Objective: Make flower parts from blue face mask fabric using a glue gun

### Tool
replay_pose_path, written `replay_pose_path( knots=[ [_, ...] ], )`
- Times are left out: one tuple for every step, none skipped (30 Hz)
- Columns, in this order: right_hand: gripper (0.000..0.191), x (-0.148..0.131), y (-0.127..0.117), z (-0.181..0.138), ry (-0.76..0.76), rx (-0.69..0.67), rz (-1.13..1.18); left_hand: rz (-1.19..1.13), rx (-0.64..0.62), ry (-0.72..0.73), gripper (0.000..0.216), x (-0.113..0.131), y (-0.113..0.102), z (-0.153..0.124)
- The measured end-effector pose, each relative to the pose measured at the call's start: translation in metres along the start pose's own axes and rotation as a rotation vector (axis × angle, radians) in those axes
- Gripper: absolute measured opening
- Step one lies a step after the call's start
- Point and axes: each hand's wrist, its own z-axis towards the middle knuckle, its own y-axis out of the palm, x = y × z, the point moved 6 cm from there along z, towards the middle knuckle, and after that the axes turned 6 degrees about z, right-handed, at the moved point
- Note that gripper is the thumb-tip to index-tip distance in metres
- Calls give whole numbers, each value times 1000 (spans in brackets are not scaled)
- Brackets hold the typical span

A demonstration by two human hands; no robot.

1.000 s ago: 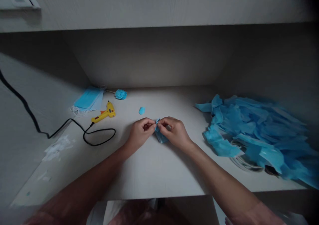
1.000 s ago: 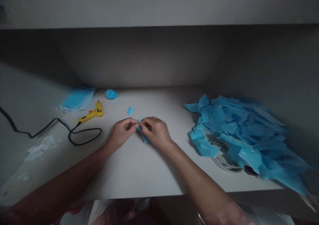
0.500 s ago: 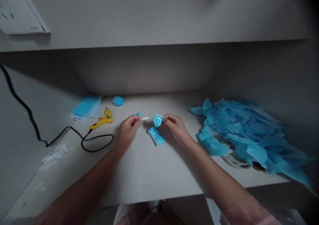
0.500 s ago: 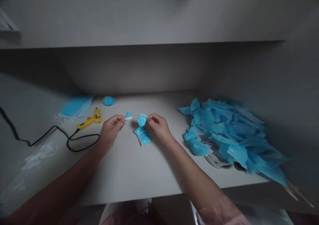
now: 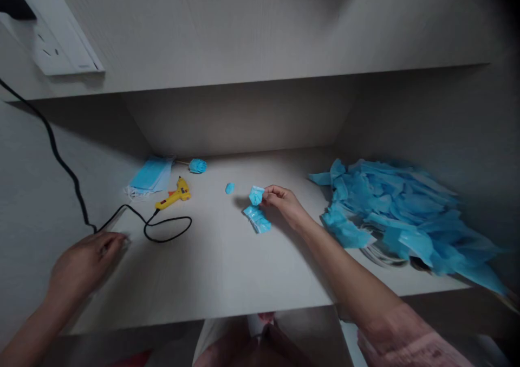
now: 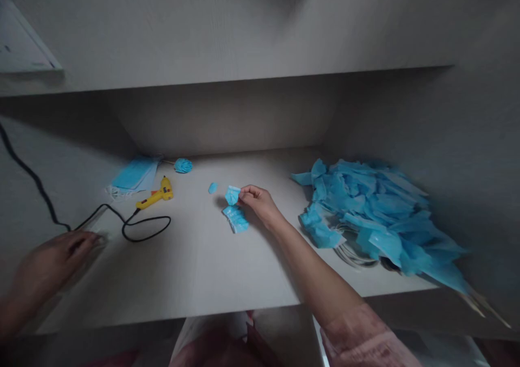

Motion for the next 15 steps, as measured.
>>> replay_pose_path(
  knots=[
    [21, 0, 1, -1, 7, -4, 2, 55, 21, 2, 22, -7, 2, -5],
    [22, 1, 2, -1, 12, -10, 7, 109, 46, 10, 23, -9, 2, -9],
    [22, 1, 3, -1, 17, -17, 10, 160, 66, 32, 24, -8, 1, -11],
    [23, 1, 4, -2, 21, -22, 12, 206, 102, 58, 24, -2, -2, -12],
    [23, 1, 5, -2, 26, -27, 12, 238, 139, 89, 25, 7, -6, -13],
    [24, 1, 6, -2, 30, -32, 10, 253, 186, 110, 26, 19, -12, -12],
    [24, 1, 7, -3, 32, -41, 3, 246, 241, 126, 27, 34, -18, -10],
    [25, 1, 8, -3, 31, -55, -11, 198, 288, 129, 27, 51, -24, -8],
    [24, 1, 10, -4, 28, -73, -30, 129, 290, 148, 27, 70, -26, -4],
    [24, 1, 12, -5, 27, -93, -53, 23, 311, 190, 26, 92, -28, 0],
    [24, 2, 14, -6, 27, -115, -78, -108, 294, 272, 24, 117, -27, 5],
    [23, 3, 16, -6, 28, -137, -102, -237, 241, 347, 24, 142, -22, 11],
    [23, 4, 18, -7, 30, -158, -122, -348, 168, 398, 25, 165, -14, 19],
    [23, 5, 19, -8, 30, -176, -139, -443, 99, 431, 26, 186, -6, 26],
    [23, 6, 20, -8, 27, -196, -156, -520, 21, 453, 27, 206, 3, 34]
  ],
)
